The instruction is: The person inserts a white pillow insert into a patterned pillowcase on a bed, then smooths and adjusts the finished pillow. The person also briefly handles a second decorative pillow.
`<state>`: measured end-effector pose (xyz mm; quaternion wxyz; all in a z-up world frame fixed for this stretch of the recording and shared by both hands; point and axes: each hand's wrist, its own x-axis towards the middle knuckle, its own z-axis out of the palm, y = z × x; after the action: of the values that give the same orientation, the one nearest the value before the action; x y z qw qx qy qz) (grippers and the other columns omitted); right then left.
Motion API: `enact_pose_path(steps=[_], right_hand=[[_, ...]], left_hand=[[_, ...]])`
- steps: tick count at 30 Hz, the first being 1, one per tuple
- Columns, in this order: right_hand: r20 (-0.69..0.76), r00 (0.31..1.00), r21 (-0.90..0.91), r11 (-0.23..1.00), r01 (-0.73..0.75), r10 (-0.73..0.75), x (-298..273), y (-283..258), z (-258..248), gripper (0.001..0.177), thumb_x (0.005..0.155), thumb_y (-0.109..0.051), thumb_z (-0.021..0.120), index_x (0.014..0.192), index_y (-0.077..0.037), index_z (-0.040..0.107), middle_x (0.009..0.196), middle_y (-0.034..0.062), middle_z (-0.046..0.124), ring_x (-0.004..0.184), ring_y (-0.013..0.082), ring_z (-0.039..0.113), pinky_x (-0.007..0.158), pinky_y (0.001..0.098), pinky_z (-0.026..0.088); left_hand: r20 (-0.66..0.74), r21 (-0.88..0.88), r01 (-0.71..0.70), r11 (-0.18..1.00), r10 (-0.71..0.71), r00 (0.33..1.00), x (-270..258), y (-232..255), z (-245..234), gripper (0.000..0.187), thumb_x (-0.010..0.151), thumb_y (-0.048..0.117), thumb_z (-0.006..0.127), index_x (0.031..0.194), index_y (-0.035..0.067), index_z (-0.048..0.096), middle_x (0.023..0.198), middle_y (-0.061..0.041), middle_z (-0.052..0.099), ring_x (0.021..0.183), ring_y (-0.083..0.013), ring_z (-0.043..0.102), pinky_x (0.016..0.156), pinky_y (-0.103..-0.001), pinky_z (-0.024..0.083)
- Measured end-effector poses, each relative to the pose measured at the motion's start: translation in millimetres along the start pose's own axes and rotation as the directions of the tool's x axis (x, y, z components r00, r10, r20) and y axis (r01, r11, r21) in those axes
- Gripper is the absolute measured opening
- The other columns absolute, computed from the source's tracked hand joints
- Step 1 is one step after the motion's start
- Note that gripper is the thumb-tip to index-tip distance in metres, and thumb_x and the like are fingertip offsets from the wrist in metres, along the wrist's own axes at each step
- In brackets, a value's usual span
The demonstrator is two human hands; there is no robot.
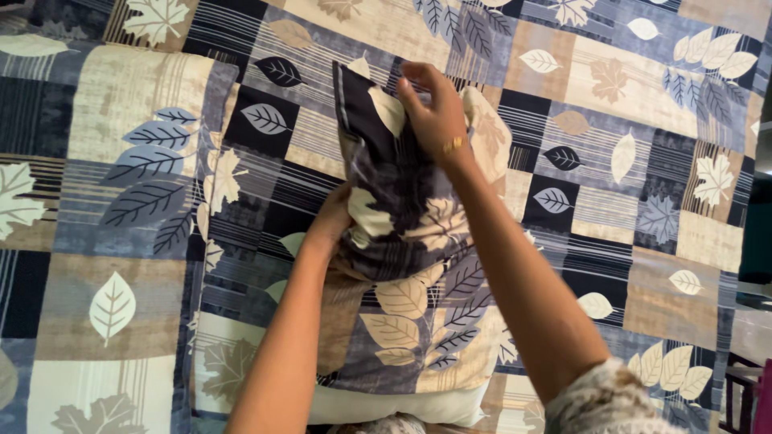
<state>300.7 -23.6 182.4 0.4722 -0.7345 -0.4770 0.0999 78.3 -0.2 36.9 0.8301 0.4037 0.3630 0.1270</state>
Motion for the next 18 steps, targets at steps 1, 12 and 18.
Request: enact_pose_path(steps=[1,12,18], right_hand=[[0.047,0.999,-0.035,0.999,0.026,-0.024,11.5,11.9,0.4,0.045,0.106,-0.041,0.057,0.129,-0.004,0.068,0.122,0.0188,0.074,0.115,0.0296,0.067,0.101,0.04,0.049],[0.265,0.809,-0.424,0.816,-0.392,0.526,-8.0,55.0,-6.0,0.067,0.103,-0.06,0.037,0.115,-0.004,0.073,0.116,0.0256,0.073,0.112,0.0414,0.068,0.102,0.0458,0.049],[-0.189,0.976,-0.673,0.709,-0.212,0.113,-88.2,150.8,-24.7,0.044,0.101,-0.044,0.055,0.119,-0.007,0.07,0.115,0.0251,0.069,0.117,0.0488,0.06,0.1,0.0613,0.041]], left_hand=[[0.024,0.053,0.001,0.999,-0.003,1.0,-7.3,5.0,3.6,0.046,0.093,0.013,0.063,0.138,0.002,0.062,0.121,-0.012,0.074,0.104,-0.0216,0.071,0.089,-0.034,0.056],[0.017,0.587,0.115,0.801,-0.154,0.988,-30.0,-8.0,-21.4,0.047,0.087,0.007,0.063,0.135,0.004,0.064,0.132,-0.013,0.071,0.12,-0.0256,0.067,0.1,-0.036,0.052],[-0.142,0.784,-0.036,0.62,0.235,0.962,-50.0,2.5,-51.2,0.041,0.09,0.014,0.068,0.131,0.009,0.063,0.121,-0.022,0.069,0.111,-0.0412,0.064,0.089,-0.045,0.052]])
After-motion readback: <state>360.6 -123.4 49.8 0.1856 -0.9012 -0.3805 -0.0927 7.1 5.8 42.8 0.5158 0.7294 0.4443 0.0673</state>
